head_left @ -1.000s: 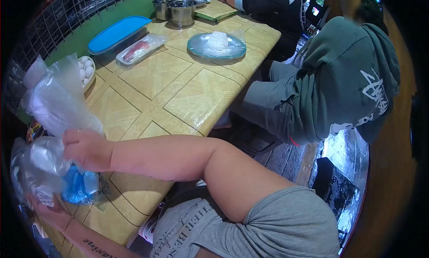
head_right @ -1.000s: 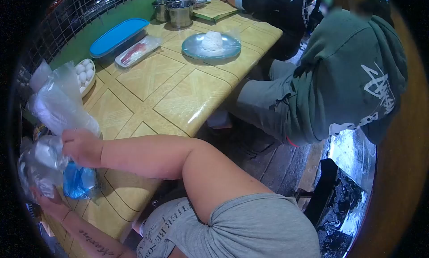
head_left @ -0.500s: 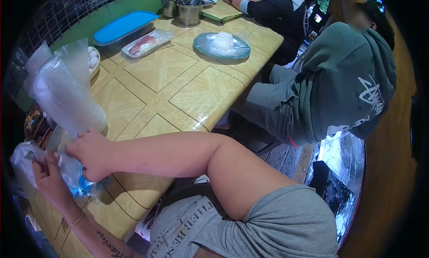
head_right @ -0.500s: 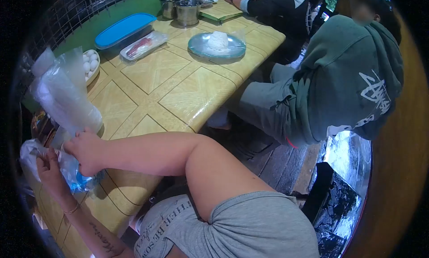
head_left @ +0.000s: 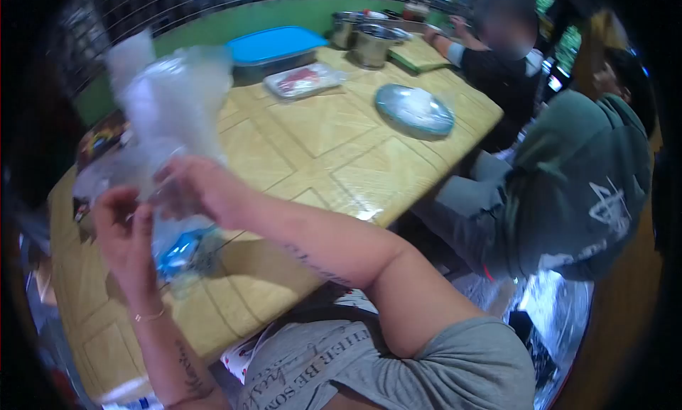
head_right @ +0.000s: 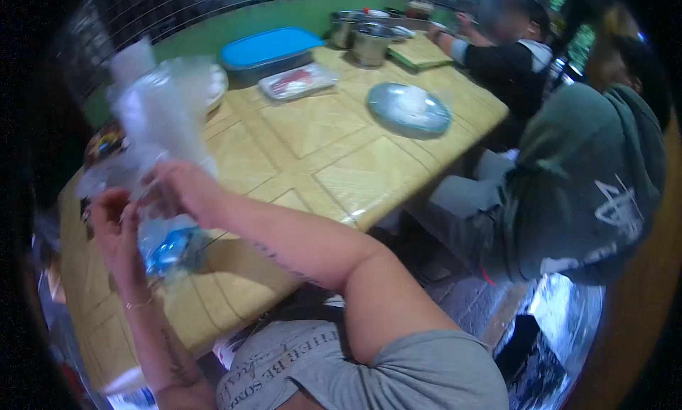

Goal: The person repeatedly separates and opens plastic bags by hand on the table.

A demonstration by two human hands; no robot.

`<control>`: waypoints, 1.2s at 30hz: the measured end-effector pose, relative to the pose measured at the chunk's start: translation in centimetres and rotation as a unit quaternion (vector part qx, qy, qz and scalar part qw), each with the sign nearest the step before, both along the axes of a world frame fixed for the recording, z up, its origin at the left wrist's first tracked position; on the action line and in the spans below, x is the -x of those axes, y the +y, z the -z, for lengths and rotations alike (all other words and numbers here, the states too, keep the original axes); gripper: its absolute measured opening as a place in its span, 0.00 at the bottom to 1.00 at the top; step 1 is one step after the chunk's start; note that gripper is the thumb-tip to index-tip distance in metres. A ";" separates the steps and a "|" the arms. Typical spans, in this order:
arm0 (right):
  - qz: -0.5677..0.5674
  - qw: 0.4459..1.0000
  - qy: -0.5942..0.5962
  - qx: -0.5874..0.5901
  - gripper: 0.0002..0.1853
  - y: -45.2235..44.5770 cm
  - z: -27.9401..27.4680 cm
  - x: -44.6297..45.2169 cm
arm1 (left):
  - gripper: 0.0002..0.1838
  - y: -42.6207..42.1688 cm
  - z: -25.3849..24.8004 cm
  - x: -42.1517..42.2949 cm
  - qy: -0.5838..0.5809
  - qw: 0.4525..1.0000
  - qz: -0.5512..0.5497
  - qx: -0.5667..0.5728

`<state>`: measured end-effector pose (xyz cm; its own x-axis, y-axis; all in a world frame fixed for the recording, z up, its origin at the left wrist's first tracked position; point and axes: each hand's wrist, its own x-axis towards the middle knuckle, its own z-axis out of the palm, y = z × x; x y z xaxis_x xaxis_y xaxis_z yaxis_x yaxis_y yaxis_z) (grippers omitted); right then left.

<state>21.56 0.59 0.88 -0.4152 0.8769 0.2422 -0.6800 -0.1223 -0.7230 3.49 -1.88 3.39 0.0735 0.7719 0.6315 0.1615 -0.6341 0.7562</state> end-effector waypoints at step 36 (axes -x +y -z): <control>0.135 0.984 -0.115 -0.025 0.19 -0.4 -0.2 -0.7 | 0.12 -0.3 -0.3 -2.3 0.146 0.988 -0.018 0.051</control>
<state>22.21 0.18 1.13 -0.2175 0.9519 0.2156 -0.5004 0.0809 -0.8620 5.80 -2.14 3.69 0.2128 0.8353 0.5069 0.4023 -0.5477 0.7336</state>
